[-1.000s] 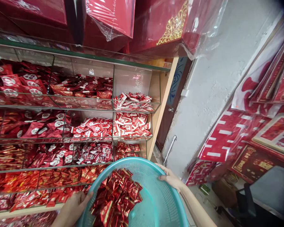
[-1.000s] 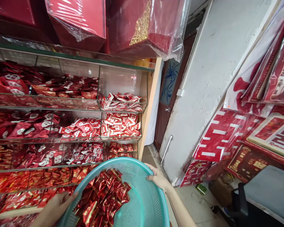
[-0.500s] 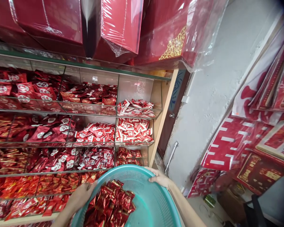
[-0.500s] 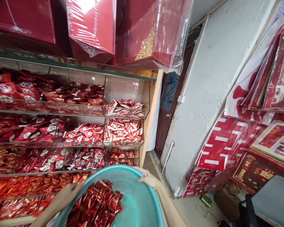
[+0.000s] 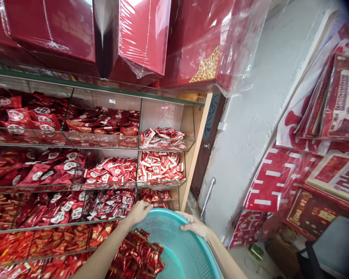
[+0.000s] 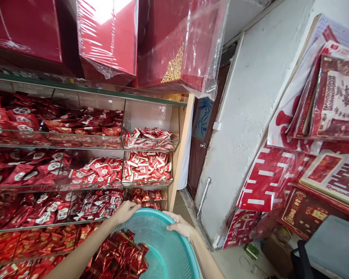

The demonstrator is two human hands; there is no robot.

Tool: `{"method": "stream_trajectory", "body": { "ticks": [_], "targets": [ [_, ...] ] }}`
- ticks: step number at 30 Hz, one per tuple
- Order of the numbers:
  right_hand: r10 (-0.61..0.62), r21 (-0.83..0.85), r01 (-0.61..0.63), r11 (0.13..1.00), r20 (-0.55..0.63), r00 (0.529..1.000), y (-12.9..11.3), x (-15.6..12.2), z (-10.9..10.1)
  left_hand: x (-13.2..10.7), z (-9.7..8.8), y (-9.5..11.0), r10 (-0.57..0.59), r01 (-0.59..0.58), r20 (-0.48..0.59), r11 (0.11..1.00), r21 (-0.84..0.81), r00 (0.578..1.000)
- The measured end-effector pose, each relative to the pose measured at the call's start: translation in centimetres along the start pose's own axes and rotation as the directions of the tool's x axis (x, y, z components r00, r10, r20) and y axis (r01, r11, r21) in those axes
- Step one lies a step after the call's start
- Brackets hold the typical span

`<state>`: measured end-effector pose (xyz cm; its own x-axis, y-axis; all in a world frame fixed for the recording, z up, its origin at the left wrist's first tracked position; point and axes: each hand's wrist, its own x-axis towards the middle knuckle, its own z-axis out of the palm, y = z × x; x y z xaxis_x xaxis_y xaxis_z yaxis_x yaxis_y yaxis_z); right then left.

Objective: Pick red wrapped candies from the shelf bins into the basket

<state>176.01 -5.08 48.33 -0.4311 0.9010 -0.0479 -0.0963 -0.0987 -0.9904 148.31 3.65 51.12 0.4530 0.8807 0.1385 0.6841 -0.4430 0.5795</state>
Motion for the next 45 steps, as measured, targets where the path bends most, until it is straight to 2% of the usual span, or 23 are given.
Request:
{"method": "stream_trajectory", "body": {
  "ticks": [3, 6, 9, 11, 16, 19, 22, 25, 28, 30, 32, 35, 38, 42, 45],
  "targets": [
    [0.012, -0.026, -0.012, 1.000, -0.001, 1.000, 0.0, 0.5, -0.4, 1.7, 1.2, -0.8, -0.012, 0.016, 0.068, 0.998, -0.053, 0.998],
    [0.010, -0.032, -0.010, 0.999, 0.001, 1.000, 0.1, 1.1, -0.8, 2.6, 2.0, -1.8, 0.008, -0.004, 0.052, 0.998, -0.067, 0.999],
    [0.001, -0.018, 0.000, 1.000, 0.015, 1.000, 0.2, 1.8, -1.1, 2.8, 2.3, -2.3, 0.022, -0.022, 0.049, 1.000, -0.003, 0.999],
    [0.007, -0.016, -0.006, 1.000, 0.012, 1.000, 0.4, 2.1, -1.2, 2.7, 2.2, -2.3, -0.018, 0.013, 0.073, 0.997, 0.078, 0.997],
    [-0.015, -0.043, 0.012, 0.999, -0.061, 0.998, 1.1, 2.6, -1.4, 2.3, 1.9, -1.9, -0.081, 0.064, 0.094, 0.983, 0.171, 0.992],
    [-0.034, -0.164, 0.011, 0.986, -0.139, 0.990, 1.3, 2.6, -1.5, 2.1, 1.9, -1.4, -0.094, 0.074, 0.099, 0.980, 0.186, 0.991],
    [-0.134, -0.425, 0.028, 0.905, -0.222, 0.966, 1.0, 2.1, -1.3, 1.8, 1.8, -0.8, -0.110, 0.091, 0.079, 0.974, 0.206, 0.991],
    [-0.260, -0.695, -0.018, 0.718, -0.292, 0.920, -0.7, 1.3, -0.6, 1.8, 1.6, -0.3, -0.143, 0.122, 0.080, 0.968, 0.220, 0.987],
    [-0.375, -0.829, -0.078, 0.554, -0.332, 0.866, -4.3, 0.3, 1.0, 2.2, 1.3, -0.1, -0.187, 0.160, 0.114, 0.964, 0.212, 0.976],
    [-0.494, -0.873, -0.030, 0.487, -0.304, 0.815, -7.6, 0.0, 2.4, 2.5, 1.1, -0.1, -0.202, 0.173, 0.139, 0.965, 0.195, 0.970],
    [-0.614, -0.896, 0.037, 0.442, -0.272, 0.741, -10.9, 0.2, 3.7, 2.7, 1.0, -0.2, -0.209, 0.180, 0.156, 0.967, 0.182, 0.965],
    [-0.725, -0.949, 0.141, 0.282, -0.114, 0.680, -15.0, 1.7, 5.0, 2.9, 1.0, -0.2, -0.226, 0.193, 0.170, 0.963, 0.188, 0.959],
    [-0.732, -0.972, 0.178, 0.154, 0.010, 0.682, -16.9, 4.3, 5.5, 3.1, 1.1, -0.2, -0.245, 0.207, 0.174, 0.956, 0.208, 0.954],
    [-0.646, -0.974, 0.105, 0.201, -0.051, 0.762, -16.6, 7.5, 5.6, 3.1, 1.4, -0.2, -0.268, 0.232, 0.152, 0.948, 0.220, 0.951],
    [-0.618, -0.973, 0.070, 0.219, -0.083, 0.782, -16.2, 8.6, 5.8, 3.0, 1.6, -0.4, -0.257, 0.225, 0.132, 0.950, 0.217, 0.957]
  ]
}}
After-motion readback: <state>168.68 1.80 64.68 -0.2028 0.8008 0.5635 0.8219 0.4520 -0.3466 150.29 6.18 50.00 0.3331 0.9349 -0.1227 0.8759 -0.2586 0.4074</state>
